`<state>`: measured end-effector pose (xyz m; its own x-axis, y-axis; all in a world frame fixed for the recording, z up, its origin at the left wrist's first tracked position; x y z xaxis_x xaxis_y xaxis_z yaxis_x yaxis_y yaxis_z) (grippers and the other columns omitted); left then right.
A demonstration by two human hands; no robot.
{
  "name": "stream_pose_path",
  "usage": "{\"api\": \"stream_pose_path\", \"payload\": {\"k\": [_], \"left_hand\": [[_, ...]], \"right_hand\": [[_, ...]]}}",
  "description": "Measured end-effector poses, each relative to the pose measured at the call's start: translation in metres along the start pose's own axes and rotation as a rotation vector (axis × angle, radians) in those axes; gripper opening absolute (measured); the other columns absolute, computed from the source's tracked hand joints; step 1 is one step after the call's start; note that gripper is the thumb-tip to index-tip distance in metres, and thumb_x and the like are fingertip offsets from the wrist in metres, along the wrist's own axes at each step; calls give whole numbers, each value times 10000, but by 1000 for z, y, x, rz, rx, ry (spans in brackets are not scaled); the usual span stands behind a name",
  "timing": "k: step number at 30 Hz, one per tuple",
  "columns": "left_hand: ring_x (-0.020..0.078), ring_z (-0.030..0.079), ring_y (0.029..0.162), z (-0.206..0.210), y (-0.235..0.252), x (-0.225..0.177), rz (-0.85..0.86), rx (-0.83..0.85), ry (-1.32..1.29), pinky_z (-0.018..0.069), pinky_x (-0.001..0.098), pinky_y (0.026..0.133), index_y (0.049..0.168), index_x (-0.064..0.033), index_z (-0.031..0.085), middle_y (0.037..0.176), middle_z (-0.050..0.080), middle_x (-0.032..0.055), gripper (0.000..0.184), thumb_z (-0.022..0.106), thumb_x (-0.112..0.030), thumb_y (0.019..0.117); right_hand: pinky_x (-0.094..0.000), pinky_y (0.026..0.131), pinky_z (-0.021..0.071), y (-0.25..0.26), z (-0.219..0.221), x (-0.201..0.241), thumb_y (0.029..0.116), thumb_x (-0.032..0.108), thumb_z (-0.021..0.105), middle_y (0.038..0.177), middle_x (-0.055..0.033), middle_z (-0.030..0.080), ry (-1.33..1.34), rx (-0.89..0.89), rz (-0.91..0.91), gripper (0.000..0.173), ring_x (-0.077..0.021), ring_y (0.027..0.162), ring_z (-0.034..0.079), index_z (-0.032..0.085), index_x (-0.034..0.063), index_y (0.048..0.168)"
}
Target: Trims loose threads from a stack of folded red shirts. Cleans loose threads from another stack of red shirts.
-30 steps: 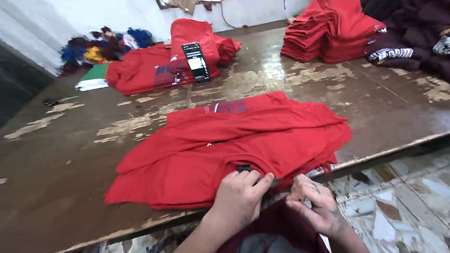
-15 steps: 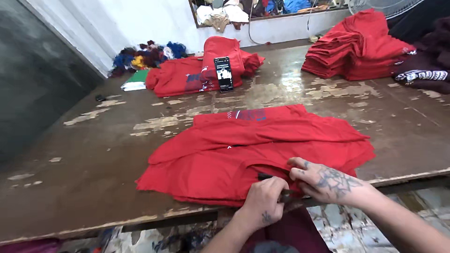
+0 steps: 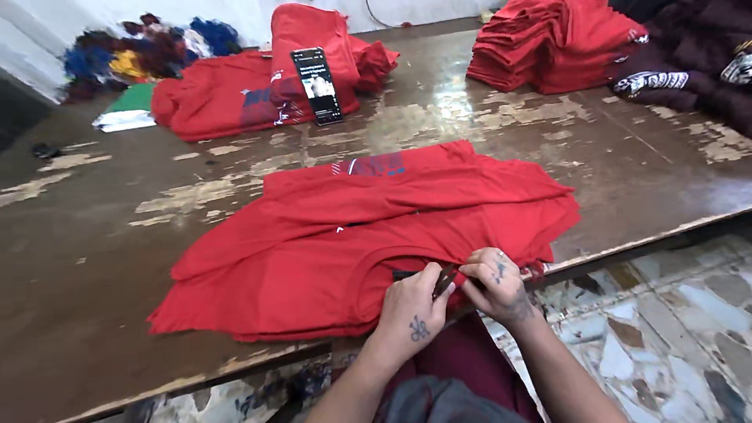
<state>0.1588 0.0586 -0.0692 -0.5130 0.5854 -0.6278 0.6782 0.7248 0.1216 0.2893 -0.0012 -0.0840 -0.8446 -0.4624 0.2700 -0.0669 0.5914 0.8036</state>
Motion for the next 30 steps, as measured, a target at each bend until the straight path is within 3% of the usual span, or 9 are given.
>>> {"api": "stream_pose_path", "payload": {"k": [4,7,10,14,18,20,21,25,30], "left_hand": [[136,705,702,0,-10,8,-5,7,-160,580,349,650,1009,-41,652,786,712,19,253,491,-230,1059],[121,718,731,-1,-22,5,17,-16,-191,594,332,649,1026,-42,636,850,733,11,267,439,-216,1073],[86,658,606,-1,-32,3,38,-61,-238,560,282,549,985,-38,628,746,688,-3,257,459,-216,1062],[92,620,618,2,-46,-15,257,-86,-169,528,277,554,925,-50,681,714,642,14,219,575,-227,1002],[104,679,673,8,-55,-28,468,103,-50,571,337,562,1035,-127,694,804,704,-13,211,673,-320,952],[172,701,724,-9,-45,-24,377,74,63,577,410,561,1290,-127,649,947,720,34,450,685,-377,917],[206,696,727,-19,-39,-23,353,24,134,568,423,555,1323,-120,641,954,701,59,475,654,-364,916],[234,696,787,-35,-30,-27,454,-108,295,552,394,622,1194,-152,729,901,698,68,292,582,-198,946],[222,711,739,-22,-29,-25,509,-123,282,561,377,586,1179,-163,752,883,722,59,349,576,-66,894]], "right_hand": [[-417,960,547,-2,-5,4,1074,507,381,978,-148,734,60,157,11,576,-291,1019,709,728,63,954],[-426,961,560,-5,-8,4,1021,660,387,967,-151,737,52,133,31,704,-291,1016,716,743,59,940],[-421,942,567,-5,-6,8,999,610,514,912,-119,732,10,77,50,583,-273,960,722,746,79,934],[-435,929,539,-3,-2,20,996,406,606,906,-90,708,13,69,84,322,-247,914,689,775,157,1113],[-427,1014,560,-22,-20,31,996,177,645,1051,-57,718,138,-38,24,147,-196,1064,702,714,148,1122],[-422,1058,553,-34,-31,29,1032,178,596,1155,-33,725,156,-68,30,102,-188,1173,684,663,141,1100],[-414,1068,547,-38,-37,29,1046,195,574,1192,-25,717,148,-62,43,94,-185,1209,669,642,144,1088],[-355,1105,494,-38,-48,34,1046,268,572,1307,12,591,89,-61,60,116,-150,1327,548,621,190,1116],[-344,1106,479,-30,-48,44,1035,292,592,1255,23,576,96,-112,33,122,-143,1323,527,631,206,1113]]}}
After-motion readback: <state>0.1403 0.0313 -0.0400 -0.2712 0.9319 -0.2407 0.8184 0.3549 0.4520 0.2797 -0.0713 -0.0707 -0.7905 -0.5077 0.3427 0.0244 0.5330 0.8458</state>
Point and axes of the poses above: each hand's wrist, its own y-axis towards the middle knuckle, its own z-axis out of the palm, x = y × z, the point moved 8 cm from there along y, towards the middle knuckle
